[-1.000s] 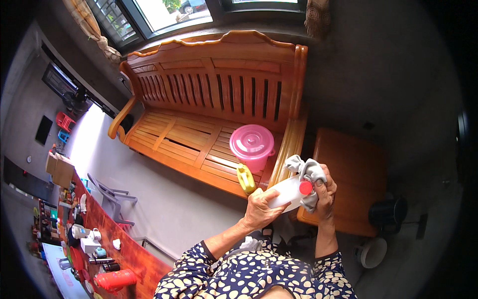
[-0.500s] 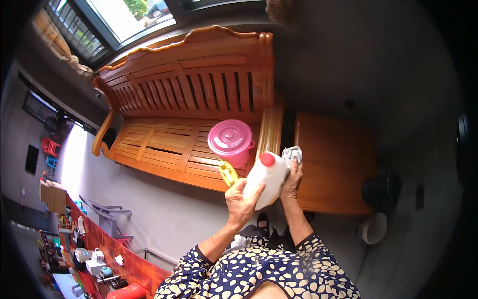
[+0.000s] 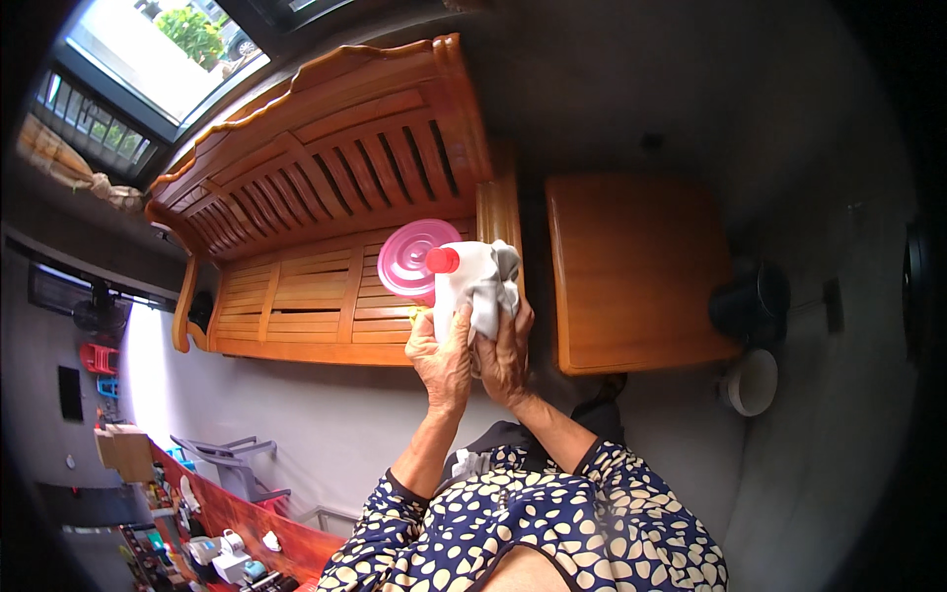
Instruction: The person wipes a wooden table surface with a cloth, moving a pink container and a yellow bottle to reach the area. They then wipe the white and yellow bottles individually with the cloth before placing them back on the table. Finally, the person wipes the pink container and places the cloth inside it.
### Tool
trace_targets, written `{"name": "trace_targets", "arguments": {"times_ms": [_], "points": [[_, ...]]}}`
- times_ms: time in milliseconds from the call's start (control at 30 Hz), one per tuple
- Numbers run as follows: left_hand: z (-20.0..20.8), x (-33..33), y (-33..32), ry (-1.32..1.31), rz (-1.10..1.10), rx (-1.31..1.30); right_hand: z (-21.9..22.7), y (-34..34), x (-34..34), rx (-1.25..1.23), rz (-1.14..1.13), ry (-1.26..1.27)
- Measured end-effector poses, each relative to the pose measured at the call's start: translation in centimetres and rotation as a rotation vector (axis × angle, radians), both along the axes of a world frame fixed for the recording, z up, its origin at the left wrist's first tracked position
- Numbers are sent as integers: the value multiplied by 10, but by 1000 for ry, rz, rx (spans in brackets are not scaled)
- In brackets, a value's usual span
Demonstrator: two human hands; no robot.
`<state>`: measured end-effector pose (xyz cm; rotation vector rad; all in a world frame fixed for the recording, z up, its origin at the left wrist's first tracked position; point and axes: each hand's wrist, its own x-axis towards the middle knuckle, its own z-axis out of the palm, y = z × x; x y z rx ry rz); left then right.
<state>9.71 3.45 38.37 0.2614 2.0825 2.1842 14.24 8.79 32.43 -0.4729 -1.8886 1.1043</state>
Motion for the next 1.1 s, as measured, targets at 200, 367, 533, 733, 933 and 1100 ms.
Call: {"name": "trace_targets", "arguments": {"times_ms": [200, 367, 533, 733, 933, 1100], "points": [[0, 2, -10, -115, -66, -32, -17, 45, -29, -240, -98, -20], [14, 4, -14, -156, -151, -46, -53, 79, -32, -587, -99, 80], [20, -9, -21, -149, -223, -108, -102, 101, -9, -1470, 364, 399], [41, -40, -12, 55, -311, -250, -105, 92, 3, -1636, 530, 555], [38, -55, -6, 889, -33, -352, -81, 81, -11, -1578, 460, 782], [23, -52, 10, 557, 230, -9, -45, 80, -12, -1439, 431, 837]]}}
